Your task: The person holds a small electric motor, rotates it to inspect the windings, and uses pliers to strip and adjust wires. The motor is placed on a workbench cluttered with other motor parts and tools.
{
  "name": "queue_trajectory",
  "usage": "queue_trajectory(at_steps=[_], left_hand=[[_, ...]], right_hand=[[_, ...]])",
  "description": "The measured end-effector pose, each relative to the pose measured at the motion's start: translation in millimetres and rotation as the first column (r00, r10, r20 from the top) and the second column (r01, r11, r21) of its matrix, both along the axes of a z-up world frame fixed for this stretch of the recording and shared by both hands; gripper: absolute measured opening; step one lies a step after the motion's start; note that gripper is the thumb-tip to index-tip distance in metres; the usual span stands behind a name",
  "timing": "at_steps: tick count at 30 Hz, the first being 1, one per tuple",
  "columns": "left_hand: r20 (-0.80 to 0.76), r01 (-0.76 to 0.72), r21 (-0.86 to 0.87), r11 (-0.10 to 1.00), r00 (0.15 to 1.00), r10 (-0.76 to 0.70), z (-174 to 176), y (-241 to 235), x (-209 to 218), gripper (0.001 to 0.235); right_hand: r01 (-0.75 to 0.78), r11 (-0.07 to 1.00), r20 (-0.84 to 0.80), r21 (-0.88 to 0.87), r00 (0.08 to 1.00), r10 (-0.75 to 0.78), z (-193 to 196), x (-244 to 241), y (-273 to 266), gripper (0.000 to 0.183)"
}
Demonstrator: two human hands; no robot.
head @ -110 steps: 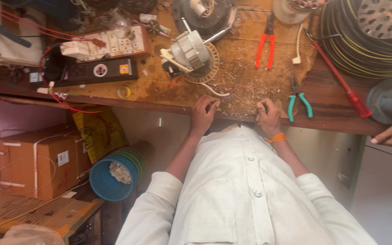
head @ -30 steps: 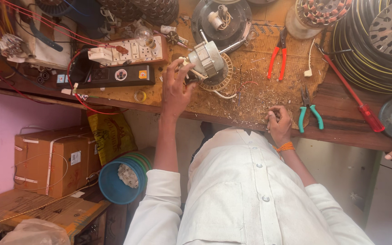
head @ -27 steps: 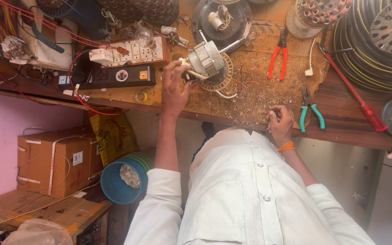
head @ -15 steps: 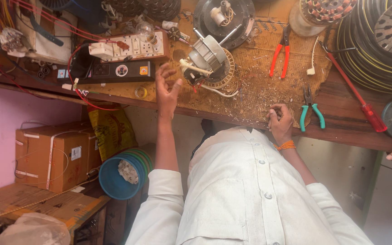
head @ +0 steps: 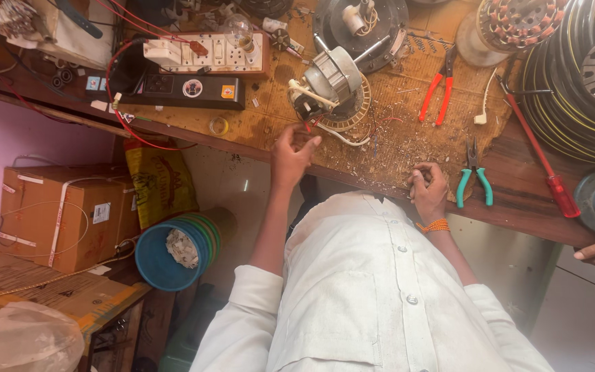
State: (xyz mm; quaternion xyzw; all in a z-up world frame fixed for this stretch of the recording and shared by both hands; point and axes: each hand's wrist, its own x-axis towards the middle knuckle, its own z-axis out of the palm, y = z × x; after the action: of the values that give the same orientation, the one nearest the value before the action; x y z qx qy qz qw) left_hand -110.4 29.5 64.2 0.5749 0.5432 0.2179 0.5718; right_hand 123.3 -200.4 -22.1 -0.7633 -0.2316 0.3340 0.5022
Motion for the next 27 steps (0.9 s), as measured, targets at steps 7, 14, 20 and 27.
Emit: queue_trajectory(at_steps=[7, 14, 20, 27], left_hand=[[-0.196, 0.025, 0.677, 0.736, 0.969, 0.147, 16, 11, 9, 0.023], [0.379, -0.349, 0.211, 0.913, 0.89, 0.253, -22, 30, 3, 0.014], [0.53, -0.337, -0.286, 0.897, 0.724, 0.441, -37, 35, 5, 0.016], [0.442, -0.335, -0.241, 0.911, 0.798, 0.41, -39, 43, 1, 0.019]], right_hand=[[-0.009, 1.0, 0.003, 0.01, 1.0, 0.008, 1, -1, 0, 0.009], [0.005, 1.0, 0.019, -0.014, 1.0, -0.004, 3, -3, 0, 0.01], [0.018, 1.0, 0.004, -0.003, 1.0, -0.018, 3, -2, 1, 0.01], [0.021, 1.0, 0.021, -0.008, 1.0, -0.02, 1, -3, -1, 0.009]])
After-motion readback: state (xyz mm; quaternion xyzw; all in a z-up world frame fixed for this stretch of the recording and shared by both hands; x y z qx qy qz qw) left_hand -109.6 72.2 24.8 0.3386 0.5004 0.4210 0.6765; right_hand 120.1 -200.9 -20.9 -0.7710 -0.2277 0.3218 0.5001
